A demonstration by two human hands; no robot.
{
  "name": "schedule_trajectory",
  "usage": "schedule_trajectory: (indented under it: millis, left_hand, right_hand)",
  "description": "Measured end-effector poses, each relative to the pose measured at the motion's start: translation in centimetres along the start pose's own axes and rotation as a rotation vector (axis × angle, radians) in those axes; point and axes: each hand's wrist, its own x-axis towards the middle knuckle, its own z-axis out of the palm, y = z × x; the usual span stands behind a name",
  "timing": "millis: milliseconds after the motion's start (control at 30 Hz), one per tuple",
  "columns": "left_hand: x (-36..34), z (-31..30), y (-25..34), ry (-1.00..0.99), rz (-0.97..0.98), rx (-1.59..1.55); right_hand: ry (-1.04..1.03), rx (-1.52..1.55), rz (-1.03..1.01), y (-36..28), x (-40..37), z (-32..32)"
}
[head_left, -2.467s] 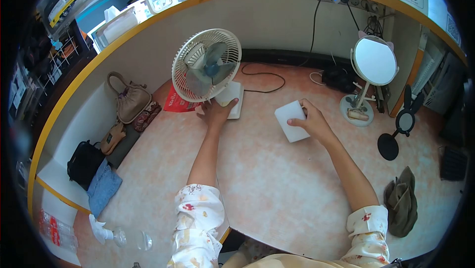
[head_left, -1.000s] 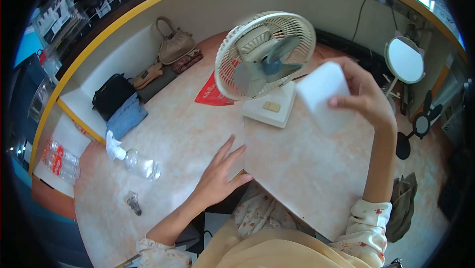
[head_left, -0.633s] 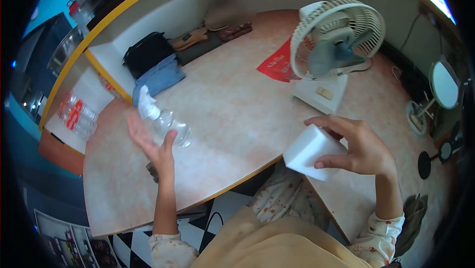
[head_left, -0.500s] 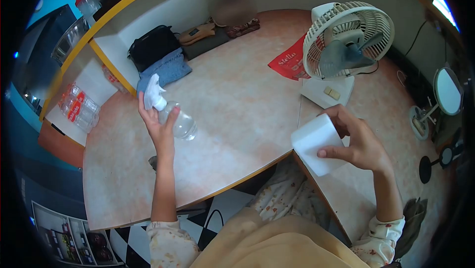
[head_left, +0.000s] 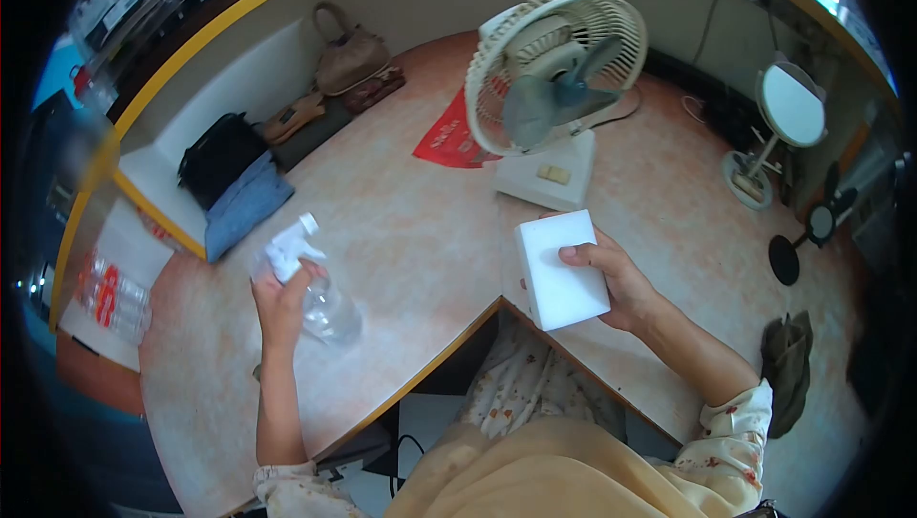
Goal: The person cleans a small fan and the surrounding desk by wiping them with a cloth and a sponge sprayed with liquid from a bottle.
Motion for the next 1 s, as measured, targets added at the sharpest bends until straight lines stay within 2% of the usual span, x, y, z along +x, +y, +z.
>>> schedule_trajectory:
  millis: [167, 233, 367, 400, 500, 633, 733, 833, 1000]
  left_hand:
    - [-2.0, 8.0, 4.6, -0.372, -0.159, -0.282]
    - [-2.0, 11.5, 5.7, -0.546, -0.147, -0.319]
    - [-1.9, 19.7, 7.7, -0.759, -0.151, -0.392]
    - [-1.8, 21.6, 7.7, -0.805, -0.105, -0.327]
    - [-0.9, 25.5, 9.6, -1.006, -0.142, -0.297]
    - [0.1, 30.9, 10.2, -0.998, 0.138, -0.101]
    - [1.2, 34.3, 11.8, -0.972, 0.156, 0.049]
    - [1.5, 37.1, 11.9, -0.899, 0.271, 0.085]
    - [1.9, 39.7, 11.4, -0.939, 0.272, 0.092]
  right_hand:
    - [0.203, 0.12, -0.121, -0.5, -1.8, -2.2]
    - [0.296, 0.207, -0.211, -0.4, -2.3, -3.7]
    - [0.467, 0.124, -0.359, -0.8, -4.6, -6.8]
    - [0.546, 0.096, -0.385, -1.1, -5.3, -7.4]
    - [0.726, 0.04, -0.454, -2.1, -7.3, -9.2]
    - [0.759, 0.066, -0.535, -2.9, -8.4, -11.6]
    - [0.761, 0.106, -0.578, -4.2, -8.7, -12.6]
    - [0.77, 0.158, -0.591, -4.8, -8.7, -14.0]
    - [0.794, 0.216, -0.59, -4.6, -8.2, -15.7]
